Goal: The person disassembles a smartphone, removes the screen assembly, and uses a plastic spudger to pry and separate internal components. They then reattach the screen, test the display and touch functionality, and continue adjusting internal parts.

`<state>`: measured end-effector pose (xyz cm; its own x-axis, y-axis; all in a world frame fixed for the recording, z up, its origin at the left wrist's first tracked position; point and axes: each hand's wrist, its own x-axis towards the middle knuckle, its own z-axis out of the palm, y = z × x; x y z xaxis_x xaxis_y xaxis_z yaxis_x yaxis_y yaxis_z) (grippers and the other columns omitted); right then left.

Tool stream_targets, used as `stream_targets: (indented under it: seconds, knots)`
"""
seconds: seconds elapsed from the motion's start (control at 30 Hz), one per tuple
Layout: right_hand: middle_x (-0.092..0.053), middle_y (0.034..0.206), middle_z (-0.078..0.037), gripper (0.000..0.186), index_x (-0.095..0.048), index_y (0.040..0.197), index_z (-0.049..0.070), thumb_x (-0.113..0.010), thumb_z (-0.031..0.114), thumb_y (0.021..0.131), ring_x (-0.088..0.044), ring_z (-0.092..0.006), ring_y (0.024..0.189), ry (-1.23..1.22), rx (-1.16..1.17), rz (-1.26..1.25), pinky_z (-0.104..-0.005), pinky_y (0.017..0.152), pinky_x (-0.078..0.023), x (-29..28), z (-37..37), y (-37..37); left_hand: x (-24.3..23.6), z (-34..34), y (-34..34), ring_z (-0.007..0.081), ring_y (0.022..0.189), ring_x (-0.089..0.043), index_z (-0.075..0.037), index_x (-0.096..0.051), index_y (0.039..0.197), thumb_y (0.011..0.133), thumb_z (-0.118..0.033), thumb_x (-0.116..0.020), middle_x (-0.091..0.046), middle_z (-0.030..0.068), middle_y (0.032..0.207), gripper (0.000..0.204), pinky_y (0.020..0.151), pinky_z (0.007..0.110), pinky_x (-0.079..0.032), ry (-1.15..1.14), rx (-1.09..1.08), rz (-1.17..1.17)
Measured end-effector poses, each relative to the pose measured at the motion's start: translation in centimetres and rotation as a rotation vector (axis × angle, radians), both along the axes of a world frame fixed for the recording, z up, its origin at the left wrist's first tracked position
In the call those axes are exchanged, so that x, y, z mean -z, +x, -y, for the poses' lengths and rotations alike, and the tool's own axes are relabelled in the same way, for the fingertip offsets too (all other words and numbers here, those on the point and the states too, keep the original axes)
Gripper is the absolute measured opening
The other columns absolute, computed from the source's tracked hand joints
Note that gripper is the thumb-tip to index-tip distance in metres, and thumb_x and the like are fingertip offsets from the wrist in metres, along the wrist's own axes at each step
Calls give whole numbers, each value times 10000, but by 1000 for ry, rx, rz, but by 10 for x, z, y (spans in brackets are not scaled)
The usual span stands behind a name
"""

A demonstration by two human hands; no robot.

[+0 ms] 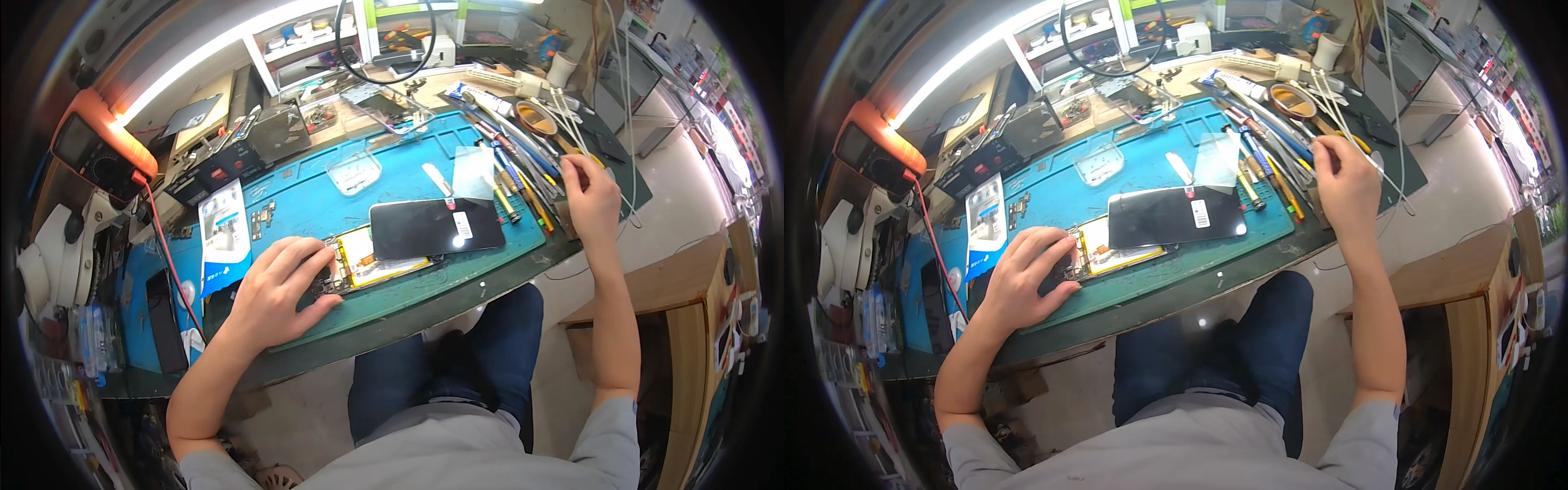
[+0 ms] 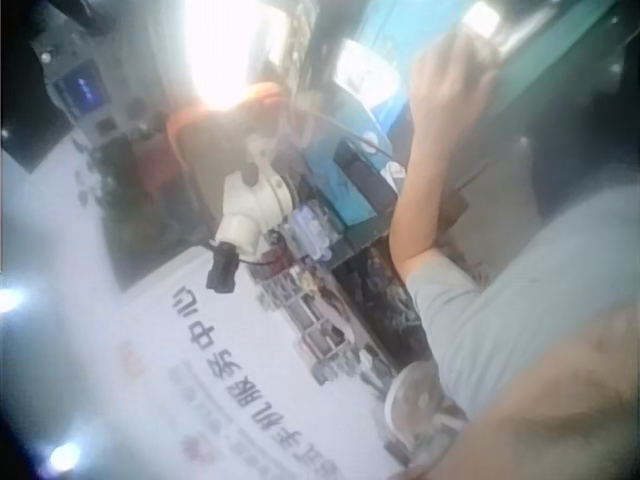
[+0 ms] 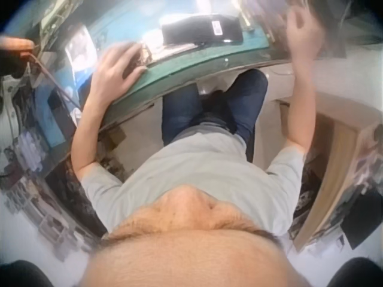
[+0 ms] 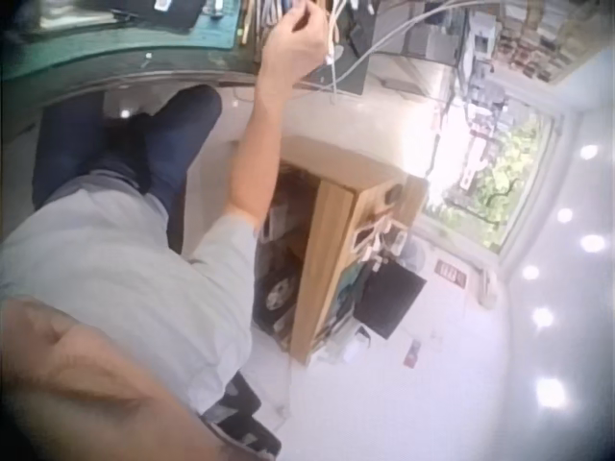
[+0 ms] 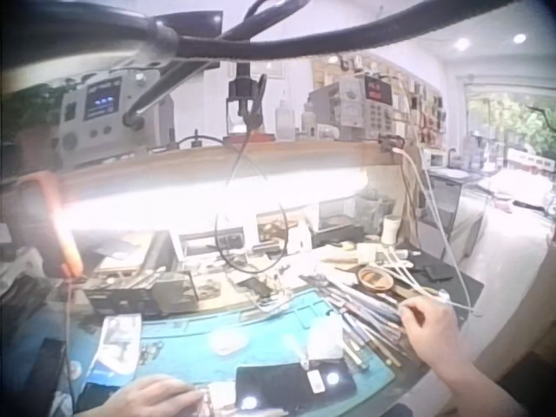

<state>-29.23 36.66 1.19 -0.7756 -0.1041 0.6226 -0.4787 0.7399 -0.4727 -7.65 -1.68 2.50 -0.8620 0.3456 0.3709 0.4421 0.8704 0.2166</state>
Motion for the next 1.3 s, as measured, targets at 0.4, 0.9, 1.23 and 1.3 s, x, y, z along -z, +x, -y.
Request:
stream_targets:
  seconds: [0.4, 0.9, 1.23, 1.3]
  knots:
    - [-737, 877, -71, 172, -737, 1041, 12, -684, 165, 983, -653, -114, 715, -131, 7, -25, -265, 670, -514, 25, -3, 14, -5, -1, 0, 313, 1111, -619, 8, -654, 1229, 773, -239, -826, -626, 124, 1202, 546, 955, 404, -518, -57, -7, 17]
    - [-716, 847, -97, 134, -739, 998, 51, -696, 156, 926, -672, -222, 709, -57, 20, 131, -324, 668, -522, -9, -31, 21, 2, -4, 1, 368, 1109, -605, 27, -651, 1222, 711, -158, -813, -628, 161, 1210, 566, 986, 442, -493, -23, -37, -10]
    - [-719, 907, -109, 210, -750, 948, 62, -720, 263, 891, -698, -264, 837, 286, -12, 353, -378, 748, -531, -21, -32, 6, 0, -8, 2, 404, 1128, -567, 34, -623, 1234, 737, -141, -773, -601, 186, 1218, 547, 1004, 468, -459, -24, -36, 1]
    - [-722, 909, -111, 221, -752, 961, 58, -730, 265, 885, -703, -260, 858, 384, 36, 406, -382, 758, -531, -16, -19, -3, 0, -6, 3, 400, 1126, -575, 28, -632, 1228, 729, -147, -785, -609, 176, 1219, 550, 1022, 476, -458, -23, -37, -3]
